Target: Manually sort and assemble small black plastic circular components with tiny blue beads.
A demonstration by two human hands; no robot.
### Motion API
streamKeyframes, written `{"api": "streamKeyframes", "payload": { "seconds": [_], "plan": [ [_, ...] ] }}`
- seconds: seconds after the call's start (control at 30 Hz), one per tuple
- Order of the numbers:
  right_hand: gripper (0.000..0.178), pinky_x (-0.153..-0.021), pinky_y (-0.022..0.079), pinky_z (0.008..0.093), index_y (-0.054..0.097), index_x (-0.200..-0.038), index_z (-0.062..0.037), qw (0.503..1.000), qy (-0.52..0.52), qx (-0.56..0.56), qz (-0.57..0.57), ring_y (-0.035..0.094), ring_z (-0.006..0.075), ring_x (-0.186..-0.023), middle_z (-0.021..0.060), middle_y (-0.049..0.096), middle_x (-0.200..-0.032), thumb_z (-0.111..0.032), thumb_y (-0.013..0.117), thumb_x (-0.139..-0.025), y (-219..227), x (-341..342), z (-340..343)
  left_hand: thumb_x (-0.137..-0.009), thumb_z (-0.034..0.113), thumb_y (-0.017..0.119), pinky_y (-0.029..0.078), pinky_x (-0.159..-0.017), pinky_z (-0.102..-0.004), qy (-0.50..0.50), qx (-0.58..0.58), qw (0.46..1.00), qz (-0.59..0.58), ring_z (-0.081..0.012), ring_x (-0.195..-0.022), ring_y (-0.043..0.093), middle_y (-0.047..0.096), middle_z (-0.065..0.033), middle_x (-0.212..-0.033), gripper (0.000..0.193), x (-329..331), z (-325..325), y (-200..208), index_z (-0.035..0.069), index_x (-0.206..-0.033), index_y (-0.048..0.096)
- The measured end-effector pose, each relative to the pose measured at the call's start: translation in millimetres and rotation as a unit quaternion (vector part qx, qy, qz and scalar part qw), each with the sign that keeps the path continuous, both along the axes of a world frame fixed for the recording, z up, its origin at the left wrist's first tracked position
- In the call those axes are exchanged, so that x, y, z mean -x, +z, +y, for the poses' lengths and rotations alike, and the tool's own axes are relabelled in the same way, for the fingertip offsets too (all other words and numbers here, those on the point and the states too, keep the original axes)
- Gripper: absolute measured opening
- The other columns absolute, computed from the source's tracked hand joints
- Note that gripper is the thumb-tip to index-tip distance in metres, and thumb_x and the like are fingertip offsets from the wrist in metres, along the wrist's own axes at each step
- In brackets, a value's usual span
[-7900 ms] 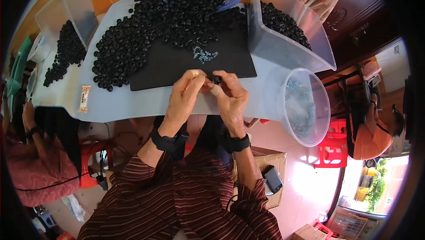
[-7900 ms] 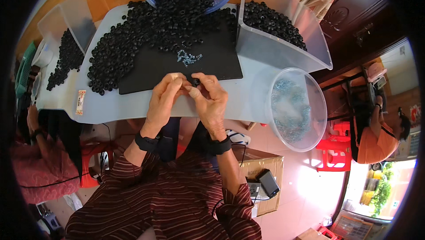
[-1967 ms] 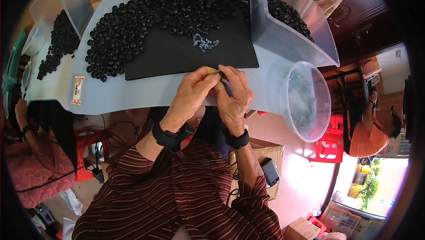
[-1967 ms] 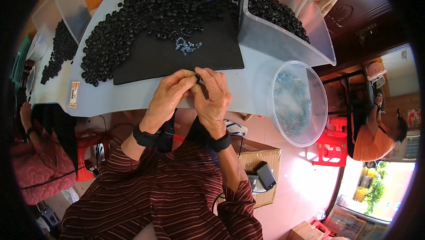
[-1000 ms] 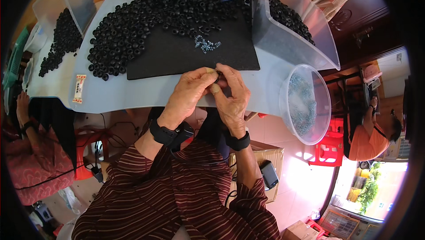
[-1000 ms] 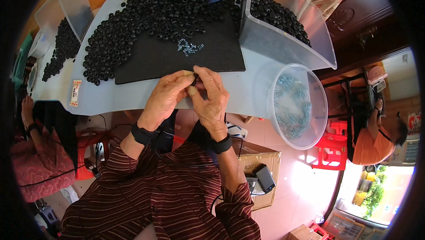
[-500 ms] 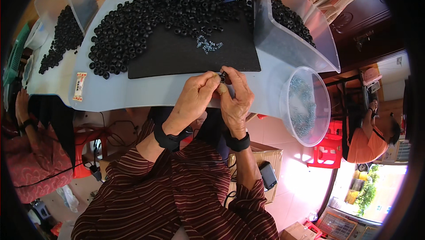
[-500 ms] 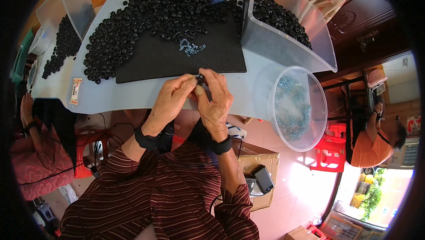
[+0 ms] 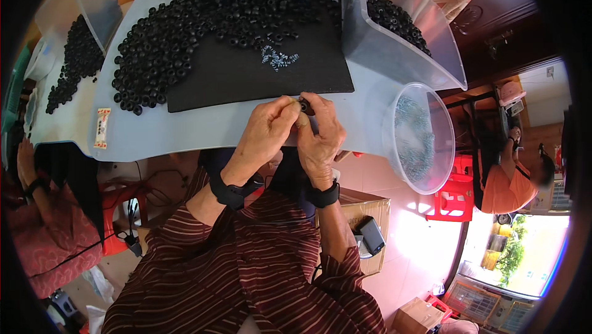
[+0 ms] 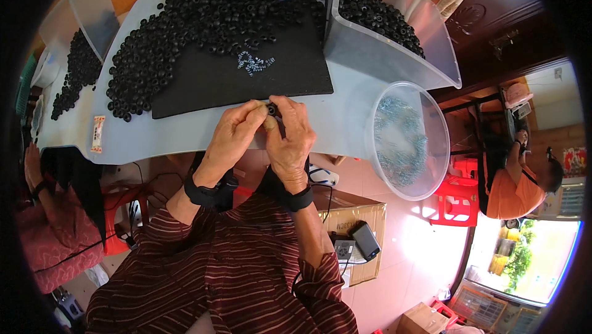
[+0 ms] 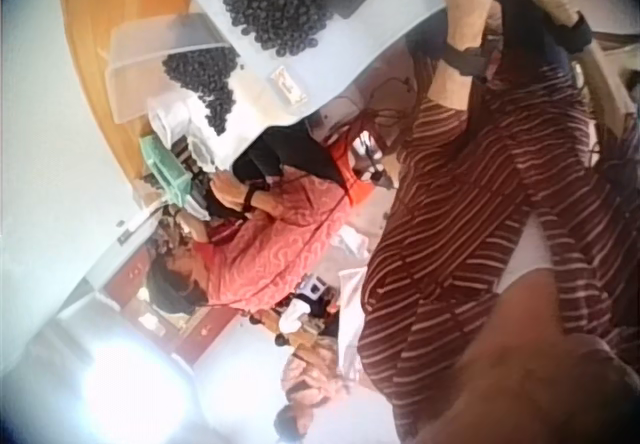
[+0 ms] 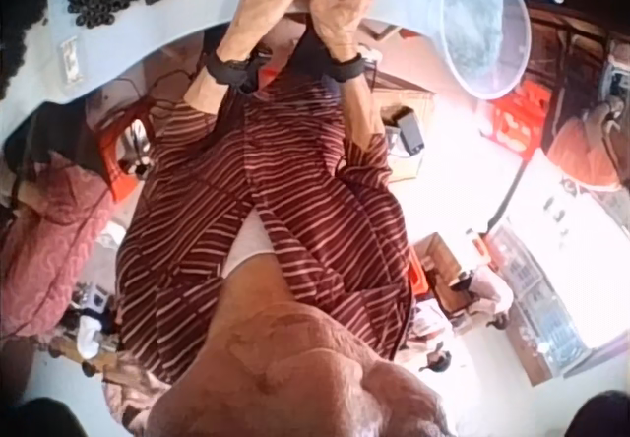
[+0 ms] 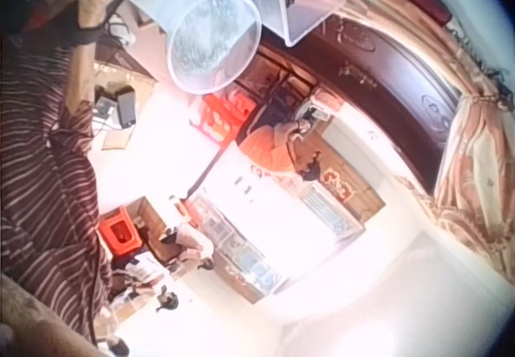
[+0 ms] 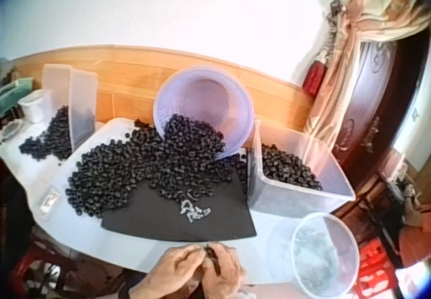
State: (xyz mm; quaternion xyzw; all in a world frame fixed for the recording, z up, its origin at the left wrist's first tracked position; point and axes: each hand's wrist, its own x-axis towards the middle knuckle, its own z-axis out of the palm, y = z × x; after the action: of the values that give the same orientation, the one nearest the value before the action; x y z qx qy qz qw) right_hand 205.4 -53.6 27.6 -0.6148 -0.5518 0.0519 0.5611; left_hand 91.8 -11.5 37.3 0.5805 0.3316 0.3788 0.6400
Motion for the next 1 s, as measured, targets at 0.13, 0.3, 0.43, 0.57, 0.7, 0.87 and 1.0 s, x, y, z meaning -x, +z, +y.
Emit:
{"api": "streamKeyframes", "payload": {
  "seconds": [0.13, 0.3, 0.43, 0.57, 0.7, 0.87, 1.0],
  "plan": [
    [0.034, -0.072, 0.052, 0.0322, 0.065, -0.104, -0.0023, 1.0, -0.001, 0.012, -0.001, 0.062, 0.0256, -0.082, 0.012, 0.065, -0.096, 0.007, 0.064, -0.072, -0.9, -1.1, -0.2, -0.099, 0.021, 0.051, 0.031, -0.054, -0.0217, -0.018, -0.009, 1.0, 0.007, -0.0024, -0.064, 0.036, 0.046, 0.0064, -0.072, 0.025, -1.4, 3.4, -3.3, -0.001, -0.09, 0.057],
    [0.033, -0.071, 0.051, 0.0332, 0.065, -0.103, -0.0021, 0.999, -0.01, -0.027, -0.025, 0.06, 0.0269, -0.083, 0.0125, 0.065, -0.097, 0.008, 0.064, -0.071, -4.2, 0.7, 2.2, -0.098, 0.021, 0.053, 0.035, -0.059, -0.0201, -0.029, 0.024, 0.998, -0.048, -0.0018, -0.066, 0.04, 0.05, 0.0065, -0.075, 0.023, 0.0, 4.7, -13.0, 0.0, -0.094, 0.061],
    [0.033, -0.071, 0.051, 0.0335, 0.065, -0.103, -0.0021, 0.999, -0.018, -0.024, -0.017, 0.06, 0.0271, -0.084, 0.0124, 0.065, -0.099, 0.008, 0.064, -0.071, -2.2, 1.6, 0.5, -0.097, 0.02, 0.056, 0.04, -0.065, -0.019, -0.021, 0.082, 0.987, -0.134, -0.0021, -0.072, 0.046, 0.056, 0.0054, -0.082, 0.022, -4.2, 2.7, -13.1, 0.0, -0.1, 0.064],
    [0.035, -0.074, 0.051, 0.0337, 0.065, -0.105, -0.0017, 1.0, -0.01, -0.021, -0.014, 0.06, 0.0275, -0.085, 0.0126, 0.065, -0.1, 0.007, 0.065, -0.071, -5.0, -0.3, 0.7, -0.097, 0.019, 0.056, 0.042, -0.066, -0.0183, -0.006, 0.105, 0.988, -0.116, -0.0023, -0.074, 0.049, 0.058, 0.0042, -0.084, 0.021, -4.7, 2.8, -25.9, 0.0, -0.104, 0.064],
    [0.034, -0.076, 0.051, 0.0338, 0.065, -0.107, -0.0009, 0.999, 0.029, -0.014, 0.016, 0.061, 0.0272, -0.087, 0.0127, 0.065, -0.101, 0.007, 0.064, -0.075, -1.2, 1.0, -0.5, -0.098, 0.017, 0.054, 0.043, -0.068, -0.0177, 0.03, 0.08, 0.989, -0.124, -0.0026, -0.076, 0.051, 0.06, 0.0033, -0.087, 0.023, -3.9, 2.9, -24.8, -0.001, -0.109, 0.064],
    [0.027, -0.076, 0.051, 0.0309, 0.068, -0.103, -0.0011, 0.999, 0.033, -0.027, 0.01, 0.062, 0.0234, -0.087, 0.0118, 0.065, -0.101, 0.006, 0.066, -0.078, -2.8, -2.7, 0.2, -0.098, 0.019, 0.054, 0.039, -0.061, -0.0186, 0.094, 0.071, 0.975, -0.189, -0.0021, -0.071, 0.046, 0.056, 0.0044, -0.077, 0.025, -13.3, -1.4, -16.7, -0.003, -0.105, 0.063],
    [0.022, -0.075, 0.051, 0.0272, 0.07, -0.098, -0.0006, 0.985, 0.082, -0.033, 0.146, 0.063, 0.0174, -0.086, 0.0095, 0.065, -0.1, 0.006, 0.069, -0.077, -8.3, -7.0, -0.3, -0.098, 0.02, 0.053, 0.04, -0.063, -0.0189, 0.067, 0.032, 0.989, -0.131, -0.0031, -0.071, 0.047, 0.055, 0.004, -0.077, 0.025, -6.4, 1.1, -20.0, -0.002, -0.107, 0.063]
  ]
}}
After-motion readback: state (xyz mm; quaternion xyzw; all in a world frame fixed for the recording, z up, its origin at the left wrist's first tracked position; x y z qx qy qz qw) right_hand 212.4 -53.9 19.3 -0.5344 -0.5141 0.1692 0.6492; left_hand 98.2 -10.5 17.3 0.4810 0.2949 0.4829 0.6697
